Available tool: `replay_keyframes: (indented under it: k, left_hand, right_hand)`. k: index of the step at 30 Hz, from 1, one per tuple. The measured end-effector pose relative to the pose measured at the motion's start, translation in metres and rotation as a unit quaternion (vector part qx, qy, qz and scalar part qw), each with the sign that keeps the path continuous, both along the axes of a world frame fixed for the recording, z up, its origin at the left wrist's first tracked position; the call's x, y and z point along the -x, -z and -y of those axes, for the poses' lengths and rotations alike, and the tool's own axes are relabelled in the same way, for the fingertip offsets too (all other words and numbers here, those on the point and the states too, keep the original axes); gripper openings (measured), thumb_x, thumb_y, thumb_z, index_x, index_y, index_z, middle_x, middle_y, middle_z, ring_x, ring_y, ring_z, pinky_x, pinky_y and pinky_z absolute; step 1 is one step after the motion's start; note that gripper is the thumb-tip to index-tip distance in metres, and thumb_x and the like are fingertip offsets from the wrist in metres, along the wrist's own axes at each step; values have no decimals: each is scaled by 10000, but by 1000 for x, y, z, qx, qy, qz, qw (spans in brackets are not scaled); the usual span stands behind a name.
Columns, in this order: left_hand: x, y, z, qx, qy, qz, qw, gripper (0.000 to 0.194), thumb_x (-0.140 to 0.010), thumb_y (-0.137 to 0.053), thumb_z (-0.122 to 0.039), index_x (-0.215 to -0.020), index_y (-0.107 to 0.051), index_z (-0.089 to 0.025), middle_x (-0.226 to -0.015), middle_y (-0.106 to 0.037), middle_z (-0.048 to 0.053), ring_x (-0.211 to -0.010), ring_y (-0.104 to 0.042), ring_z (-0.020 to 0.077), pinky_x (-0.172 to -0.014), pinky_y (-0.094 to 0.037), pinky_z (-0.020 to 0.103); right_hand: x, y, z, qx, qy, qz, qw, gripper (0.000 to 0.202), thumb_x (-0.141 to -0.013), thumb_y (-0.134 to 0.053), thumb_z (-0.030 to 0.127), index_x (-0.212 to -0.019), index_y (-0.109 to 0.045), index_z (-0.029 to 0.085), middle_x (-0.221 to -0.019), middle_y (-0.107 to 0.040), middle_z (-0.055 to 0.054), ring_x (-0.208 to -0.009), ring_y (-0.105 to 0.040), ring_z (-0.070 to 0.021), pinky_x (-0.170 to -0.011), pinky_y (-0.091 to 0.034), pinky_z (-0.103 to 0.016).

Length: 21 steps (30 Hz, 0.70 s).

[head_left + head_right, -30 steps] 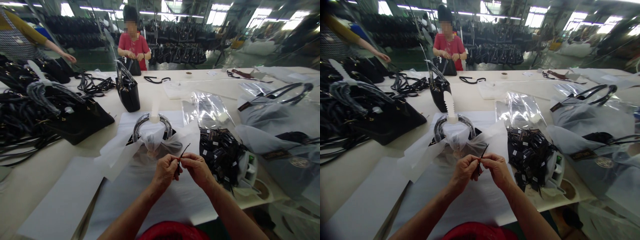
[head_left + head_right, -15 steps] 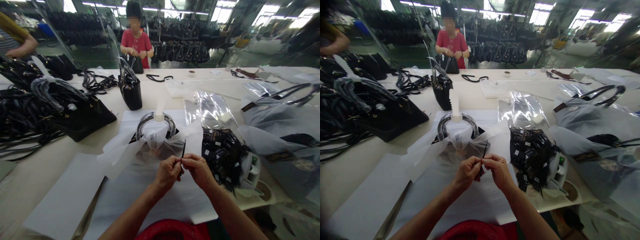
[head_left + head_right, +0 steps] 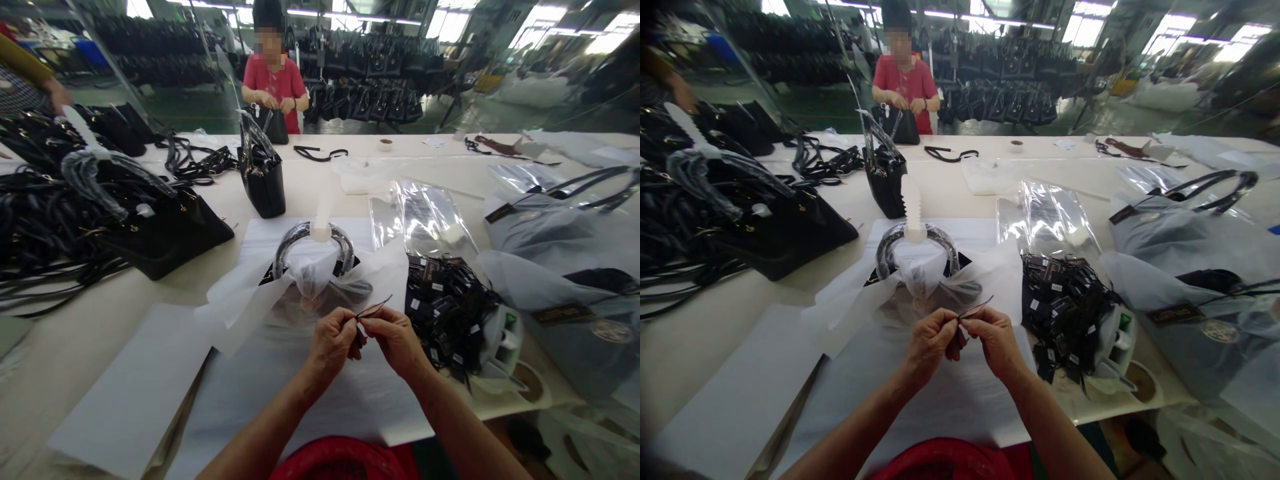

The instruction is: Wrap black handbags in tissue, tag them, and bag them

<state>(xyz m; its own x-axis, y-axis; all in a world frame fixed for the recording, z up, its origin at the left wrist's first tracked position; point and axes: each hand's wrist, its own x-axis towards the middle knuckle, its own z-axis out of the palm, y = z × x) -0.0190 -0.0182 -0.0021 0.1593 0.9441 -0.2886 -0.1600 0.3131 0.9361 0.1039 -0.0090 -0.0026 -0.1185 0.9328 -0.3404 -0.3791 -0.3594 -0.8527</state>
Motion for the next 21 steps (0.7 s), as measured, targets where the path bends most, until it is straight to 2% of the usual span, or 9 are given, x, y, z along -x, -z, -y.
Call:
replay_keyframes:
  k: [3,7,9,11,13,16,19,21]
  left_hand:
    - [-1,1,0,-10,-8,-15,1000,178,-716,-474,-333,-685,-510,-161,-475,-539,-39,-357,-451,67,-358,-338,166]
    - [0,4,1,-4,-45,-19,999,211,-748,-479,-349,-749,-550,-150,-396,-477,-56,-357,-414,74,-385,-331,173]
    - [3,7,1,-20,-64,-22,998,209,-765,-480,-341,-775,-562,-150,-471,-517,-38,-380,-428,75,-397,-341,180]
    - [6,11,3,-88,-75,-59,992,166,-772,-481,-287,-725,-567,-153,-650,-577,11,-477,-496,82,-441,-387,190]
    - [9,17,5,-187,-84,-118,972,148,-776,-478,-215,-673,-567,-157,-806,-582,47,-636,-561,104,-550,-458,205]
    - [13,28,11,-300,-84,-186,932,160,-809,-457,-140,-731,-595,-163,-871,-573,64,-818,-586,132,-723,-502,235]
    - [18,35,21,-343,-58,-248,904,175,-826,-443,-101,-822,-607,-162,-936,-578,86,-869,-595,145,-756,-515,247]
    - [25,34,26,-364,-35,-291,884,177,-834,-441,-95,-852,-603,-163,-956,-586,94,-888,-601,154,-749,-521,244]
  right_hand:
    - [1,-1,1,-24,10,-6,1000,50,-554,-686,167,-583,-650,185,-541,-548,35,-534,-499,-126,-547,-393,-281]
    - [-1,-2,0,-83,49,5,995,73,-558,-603,154,-602,-649,190,-723,-656,-7,-736,-561,-161,-726,-422,-300]
    - [1,-3,-1,-79,66,-8,995,68,-567,-596,193,-627,-629,197,-748,-679,-18,-789,-583,-189,-790,-422,-334]
    - [5,-3,-2,-61,76,-29,995,76,-603,-619,243,-662,-589,205,-733,-684,-14,-782,-604,-201,-810,-432,-366]
    - [11,0,-2,-40,78,-39,995,147,-655,-650,298,-707,-543,211,-697,-671,2,-730,-613,-188,-772,-451,-362]
    - [24,6,1,-19,84,-18,996,242,-696,-681,361,-777,-507,213,-667,-637,28,-645,-592,-146,-662,-454,-289]
    - [37,13,2,-18,102,22,994,289,-694,-698,395,-784,-500,205,-628,-599,42,-592,-549,-113,-604,-433,-242]
    - [44,18,2,-31,108,39,993,293,-698,-696,404,-776,-497,202,-584,-557,55,-562,-510,-97,-578,-420,-225]
